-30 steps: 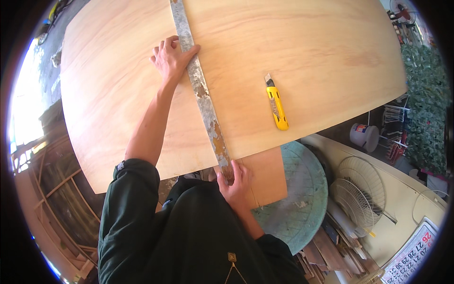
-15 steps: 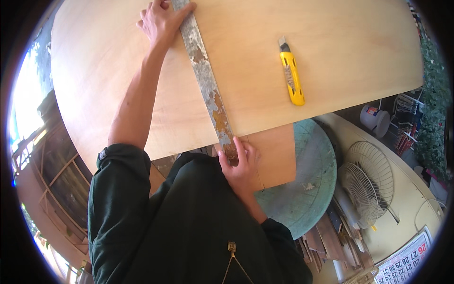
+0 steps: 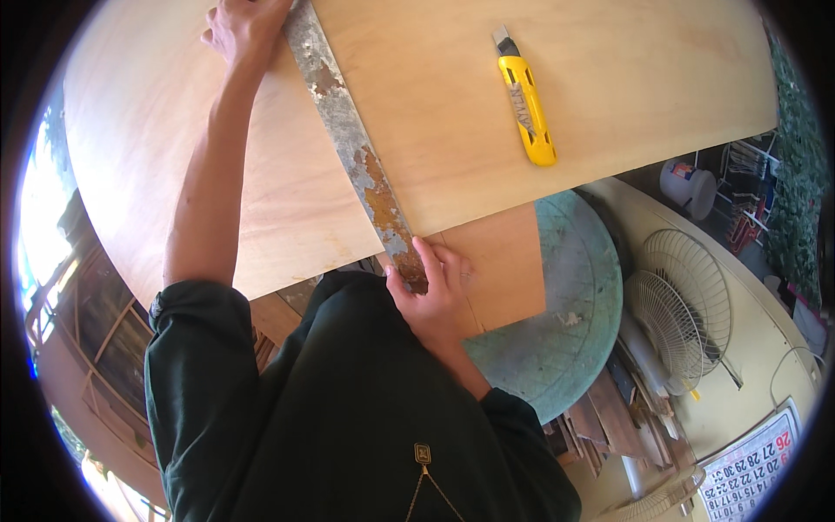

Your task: The person measures and marks a large sheet of plywood with a tape measure and pencil. They then use a metal straightedge and a utility knife to score and cut the plywood into smaller rectangular pieces, separating the cut sections and moving them aside.

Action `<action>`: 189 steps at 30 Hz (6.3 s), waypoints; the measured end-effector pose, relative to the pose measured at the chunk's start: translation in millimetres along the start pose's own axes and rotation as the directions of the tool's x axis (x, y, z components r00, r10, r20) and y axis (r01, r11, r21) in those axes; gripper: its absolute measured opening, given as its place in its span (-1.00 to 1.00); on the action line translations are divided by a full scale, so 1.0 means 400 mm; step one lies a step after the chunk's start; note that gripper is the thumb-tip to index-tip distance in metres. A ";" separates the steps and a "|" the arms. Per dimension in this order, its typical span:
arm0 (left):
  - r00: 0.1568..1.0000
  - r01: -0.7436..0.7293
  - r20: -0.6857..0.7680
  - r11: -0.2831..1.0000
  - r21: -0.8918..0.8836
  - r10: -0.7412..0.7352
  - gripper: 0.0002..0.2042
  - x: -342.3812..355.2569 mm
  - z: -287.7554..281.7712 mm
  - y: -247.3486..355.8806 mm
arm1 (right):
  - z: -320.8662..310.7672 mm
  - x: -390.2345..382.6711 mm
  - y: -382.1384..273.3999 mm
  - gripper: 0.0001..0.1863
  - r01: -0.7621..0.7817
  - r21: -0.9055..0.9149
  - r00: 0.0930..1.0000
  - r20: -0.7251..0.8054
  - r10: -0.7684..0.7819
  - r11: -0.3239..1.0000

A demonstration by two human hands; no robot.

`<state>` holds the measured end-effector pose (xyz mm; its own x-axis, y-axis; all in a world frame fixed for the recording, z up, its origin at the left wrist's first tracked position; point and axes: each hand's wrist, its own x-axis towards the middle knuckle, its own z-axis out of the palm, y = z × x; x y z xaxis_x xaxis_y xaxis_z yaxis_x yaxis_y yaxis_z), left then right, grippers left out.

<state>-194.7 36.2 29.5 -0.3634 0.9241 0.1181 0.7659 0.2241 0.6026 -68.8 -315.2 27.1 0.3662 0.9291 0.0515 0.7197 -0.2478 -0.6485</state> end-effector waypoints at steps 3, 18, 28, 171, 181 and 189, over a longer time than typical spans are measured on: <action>1.000 0.001 -0.007 1.000 0.026 -0.001 -0.40 -0.003 0.006 -0.001 | -0.004 0.004 -0.004 -0.51 0.009 -0.027 1.000 0.003 -0.009 1.000; 0.995 -0.080 0.059 0.991 0.105 0.075 -0.33 0.017 0.017 -0.029 | -0.023 0.015 -0.015 -0.49 -0.006 0.064 0.998 0.062 0.002 0.998; 0.996 -0.063 0.073 0.994 0.085 0.056 -0.29 0.016 0.013 -0.029 | -0.021 0.012 -0.013 -0.48 0.000 0.028 0.999 0.053 -0.001 1.000; 0.953 0.271 -0.170 0.956 0.110 -0.250 -0.37 -0.202 -0.691 -0.952 | 0.113 0.331 -0.173 -0.68 -0.008 -0.020 0.998 0.065 0.009 1.000; 0.778 0.563 0.157 0.786 0.255 -0.608 -0.12 -0.424 -0.984 -1.177 | 0.088 0.102 -0.168 -0.59 -0.132 -0.315 0.991 -0.048 0.124 0.940; 0.771 0.556 0.322 0.827 0.078 -0.549 -0.22 -0.427 -0.976 -1.239 | 0.034 0.024 -0.070 -0.46 -0.254 -0.494 0.961 -0.225 0.160 0.831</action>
<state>-719.4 -353.6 18.9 -0.5298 0.6894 -0.4939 0.4729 0.7236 0.5028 -93.6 -295.7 35.6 0.6002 0.7913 0.1169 0.7966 -0.5780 -0.1771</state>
